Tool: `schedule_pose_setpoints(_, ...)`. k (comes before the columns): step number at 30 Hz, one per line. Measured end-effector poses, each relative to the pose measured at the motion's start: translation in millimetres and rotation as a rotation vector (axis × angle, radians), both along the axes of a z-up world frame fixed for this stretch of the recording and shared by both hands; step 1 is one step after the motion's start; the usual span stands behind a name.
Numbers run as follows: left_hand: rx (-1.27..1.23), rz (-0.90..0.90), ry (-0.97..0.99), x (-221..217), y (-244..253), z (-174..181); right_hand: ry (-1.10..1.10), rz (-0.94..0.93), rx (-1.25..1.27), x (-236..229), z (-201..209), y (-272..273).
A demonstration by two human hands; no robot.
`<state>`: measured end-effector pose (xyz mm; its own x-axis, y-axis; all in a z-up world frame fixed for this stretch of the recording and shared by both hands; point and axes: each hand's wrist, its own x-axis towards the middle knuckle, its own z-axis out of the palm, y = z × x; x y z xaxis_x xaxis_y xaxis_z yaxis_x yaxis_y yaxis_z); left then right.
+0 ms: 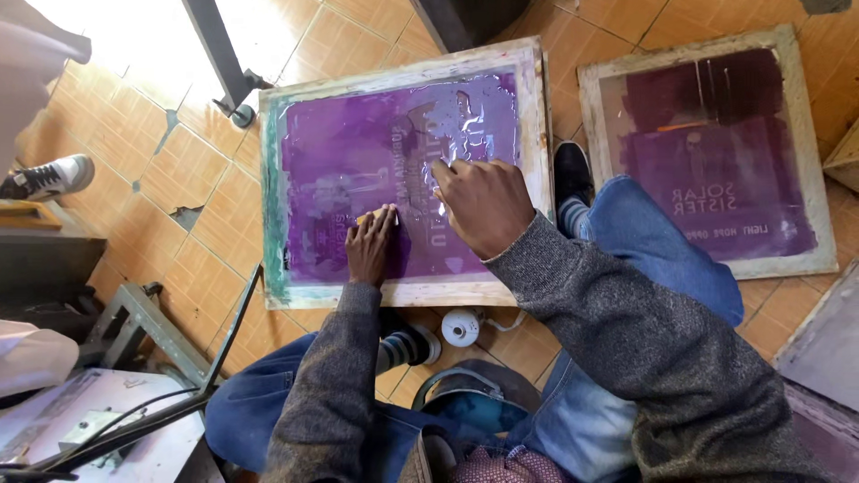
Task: The person pours a liquid onto a purple screen and uses a small yellow sponge to wipe and spread the liquid across the surface. The person continues scrubbing the screen repeatedly, focusing on different areas to remove residue.
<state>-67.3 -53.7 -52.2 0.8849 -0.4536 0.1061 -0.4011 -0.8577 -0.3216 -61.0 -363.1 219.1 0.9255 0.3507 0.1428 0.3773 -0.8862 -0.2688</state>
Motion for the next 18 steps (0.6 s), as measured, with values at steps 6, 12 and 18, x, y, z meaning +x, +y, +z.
schedule_pose_setpoints(6, -0.089, -0.051, -0.013, 9, 13, -35, 0.028, -0.004, 0.028, 0, 1, 2)
schedule_pose_setpoints(12, -0.077, -0.007, -0.075, 22, 0, -37, -0.014, 0.013, -0.005, -1, -4, 4)
schedule_pose_setpoints(18, -0.337, -0.137, -0.152, 32, 12, -59, -0.022, -0.018, 0.055, -3, -3, -1)
